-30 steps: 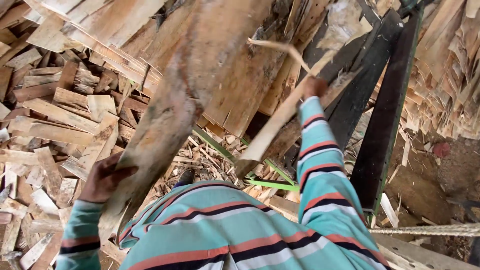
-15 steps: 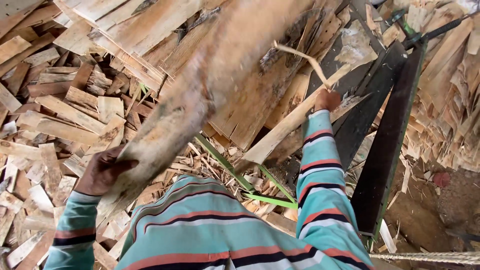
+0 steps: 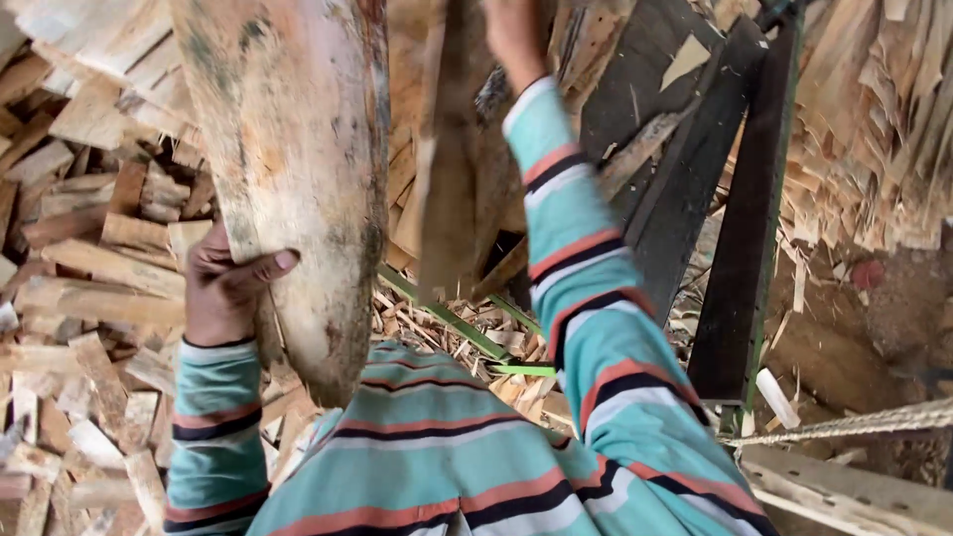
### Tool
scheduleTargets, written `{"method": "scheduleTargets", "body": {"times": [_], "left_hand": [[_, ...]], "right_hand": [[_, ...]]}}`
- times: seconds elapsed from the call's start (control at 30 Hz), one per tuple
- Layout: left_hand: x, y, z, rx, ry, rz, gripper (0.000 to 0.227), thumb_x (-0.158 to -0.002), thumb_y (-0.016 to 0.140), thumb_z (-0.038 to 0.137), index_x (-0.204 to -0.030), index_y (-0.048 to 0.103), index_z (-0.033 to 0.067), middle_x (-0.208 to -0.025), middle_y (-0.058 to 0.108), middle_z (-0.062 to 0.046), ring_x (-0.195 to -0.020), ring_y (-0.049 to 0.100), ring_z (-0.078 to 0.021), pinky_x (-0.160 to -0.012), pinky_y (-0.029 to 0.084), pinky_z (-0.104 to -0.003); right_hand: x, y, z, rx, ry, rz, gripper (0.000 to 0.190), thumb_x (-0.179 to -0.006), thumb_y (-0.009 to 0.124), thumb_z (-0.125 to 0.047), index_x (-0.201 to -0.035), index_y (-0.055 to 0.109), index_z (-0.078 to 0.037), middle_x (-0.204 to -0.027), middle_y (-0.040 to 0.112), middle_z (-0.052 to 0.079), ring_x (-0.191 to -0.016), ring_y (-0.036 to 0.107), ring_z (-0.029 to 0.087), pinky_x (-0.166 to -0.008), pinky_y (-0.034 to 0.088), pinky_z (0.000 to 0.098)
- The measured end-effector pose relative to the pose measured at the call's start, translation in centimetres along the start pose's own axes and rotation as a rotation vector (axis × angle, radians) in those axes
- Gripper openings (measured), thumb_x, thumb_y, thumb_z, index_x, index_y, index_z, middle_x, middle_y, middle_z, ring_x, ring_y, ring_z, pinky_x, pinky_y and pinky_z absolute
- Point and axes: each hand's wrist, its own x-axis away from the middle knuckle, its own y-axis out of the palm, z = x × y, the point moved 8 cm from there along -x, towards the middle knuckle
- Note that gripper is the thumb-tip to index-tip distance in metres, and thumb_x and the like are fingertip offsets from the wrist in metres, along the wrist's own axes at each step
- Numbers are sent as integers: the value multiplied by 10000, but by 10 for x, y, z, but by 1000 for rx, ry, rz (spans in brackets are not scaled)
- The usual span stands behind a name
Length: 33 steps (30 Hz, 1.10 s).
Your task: Manually cutting and sorting wood shingles using a lever-actuated cutter.
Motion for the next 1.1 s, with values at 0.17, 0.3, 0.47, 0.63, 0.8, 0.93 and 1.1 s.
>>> {"method": "scheduleTargets", "body": {"times": [0.17, 0.3, 0.47, 0.63, 0.8, 0.93, 1.1], "left_hand": [[-19, 20, -29, -37, -50, -104, 369, -874, 777, -65, -1229, 709, 12, -1143, 744, -56, -1016, 676, -133, -952, 539, -284], [-37, 55, -67, -64, -169, -209, 348, -859, 766, -58, -1199, 730, 9, -1126, 765, -51, -986, 681, -129, -924, 540, -272], [-56, 157, -118, 105, -154, -504, 307, -883, 796, -60, -1171, 711, 1, -1133, 743, -19, -1031, 652, -109, -965, 519, -267], [-35, 273, -200, 184, -243, -676, 371, -841, 795, -52, -1198, 726, 24, -1130, 758, -22, -1020, 668, -108, -965, 526, -277], [33, 352, -269, 274, -447, -690, 376, -854, 802, -40, -1216, 715, 12, -1118, 762, -44, -989, 685, -139, -920, 550, -319], [81, 382, -303, 277, -495, -706, 448, -852, 776, -14, -1287, 675, 29, -1173, 758, -54, -1033, 705, -148, -943, 563, -326], [102, 366, -356, 230, -503, -682, 433, -888, 748, -20, -1305, 651, 37, -1197, 738, -64, -1059, 695, -154, -958, 559, -329]], "right_hand": [[97, 15, -145, -357, 522, 62, 681, -1072, 518, -499, -1574, 412, -52, -1577, 504, 191, -1389, 578, 272, -1101, 543, 401], [273, 2, -168, -250, 583, 123, 647, -1158, 452, -527, -1564, 481, -25, -1521, 596, 187, -1381, 590, 231, -1133, 498, 348], [430, -13, -224, -1123, 799, 483, 421, -1105, 573, -406, -1306, 593, -36, -1129, 641, 8, -1043, 606, 116, -940, 500, 286], [430, -114, -312, -665, 860, 373, 396, -992, 694, -208, -1308, 539, -27, -1154, 677, 58, -1062, 663, 129, -942, 551, 278], [483, -199, -335, -352, 893, 471, 270, -1043, 666, -73, -1283, 586, 21, -1186, 722, 89, -1070, 686, 133, -931, 570, 284], [528, -228, -342, -479, 942, 530, 305, -1015, 651, -110, -1290, 562, -10, -1169, 700, 52, -1056, 671, 108, -915, 557, 274], [582, -226, -318, -467, 1039, 482, 312, -1009, 668, -155, -1269, 573, -11, -1119, 690, 41, -1029, 654, 114, -903, 546, 288]]}}
